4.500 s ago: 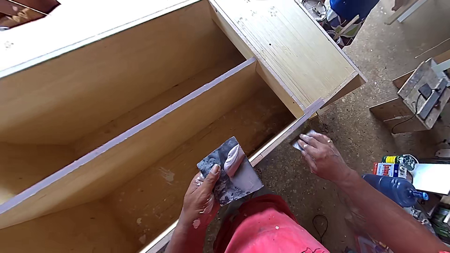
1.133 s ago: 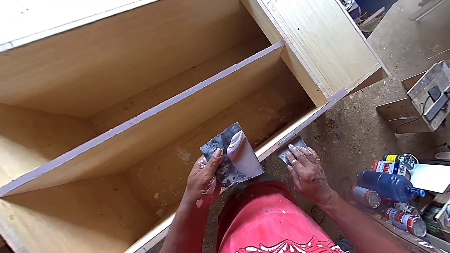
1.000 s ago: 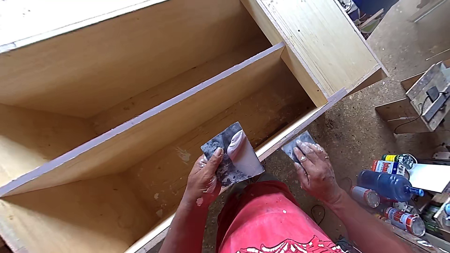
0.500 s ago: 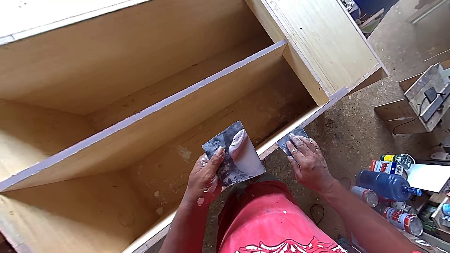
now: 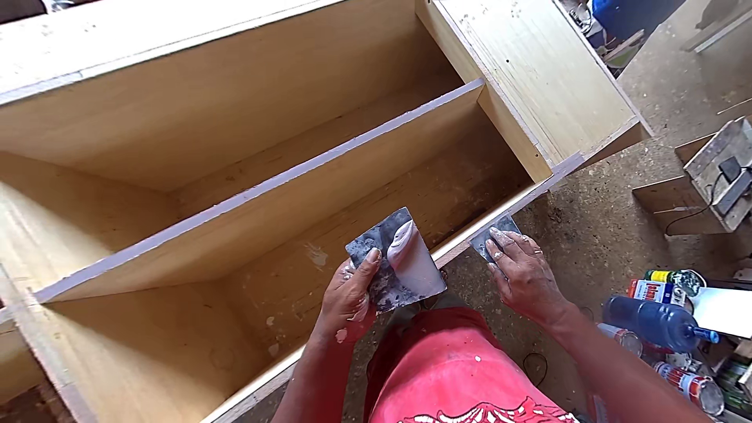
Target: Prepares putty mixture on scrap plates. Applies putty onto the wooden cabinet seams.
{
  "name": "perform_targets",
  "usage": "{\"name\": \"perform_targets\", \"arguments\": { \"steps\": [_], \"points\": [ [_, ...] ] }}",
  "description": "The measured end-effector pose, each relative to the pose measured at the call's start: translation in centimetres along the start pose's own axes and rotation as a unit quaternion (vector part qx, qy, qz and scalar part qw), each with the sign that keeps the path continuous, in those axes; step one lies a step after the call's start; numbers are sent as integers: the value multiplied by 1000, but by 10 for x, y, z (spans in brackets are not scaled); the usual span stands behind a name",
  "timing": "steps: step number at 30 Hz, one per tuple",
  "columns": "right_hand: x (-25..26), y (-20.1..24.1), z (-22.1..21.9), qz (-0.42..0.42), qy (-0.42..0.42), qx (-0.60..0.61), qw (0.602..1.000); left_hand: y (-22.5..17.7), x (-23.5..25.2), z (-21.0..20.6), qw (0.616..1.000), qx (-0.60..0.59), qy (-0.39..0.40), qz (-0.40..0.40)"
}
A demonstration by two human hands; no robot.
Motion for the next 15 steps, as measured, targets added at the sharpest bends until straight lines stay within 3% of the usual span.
{"name": "perform_targets", "arguments": {
  "steps": [3,5,10,15],
  "points": [
    [-19,-13,7,-14,38,0,999,-6,-3,4,1000,7,-15,-10],
    [-23,-9,28,-3,-13,31,999,-9,-3,7,1000,8,-15,-15],
    [-8,99,88,120,-83,140,979,-10,-4,10,999,32,10,12],
    [12,179,99,143,-106,60,982,-36,-8,3,993,49,107,22]
  ]
}}
Point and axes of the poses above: each hand's wrist, its own x-axis towards the middle knuckle, its own z-axis out of the back of the hand, y = z × x, the point moved 10 cm from there along x, towards the middle knuckle, and after that the axes turned 2 degrees about -x, right-handed, at the moved point
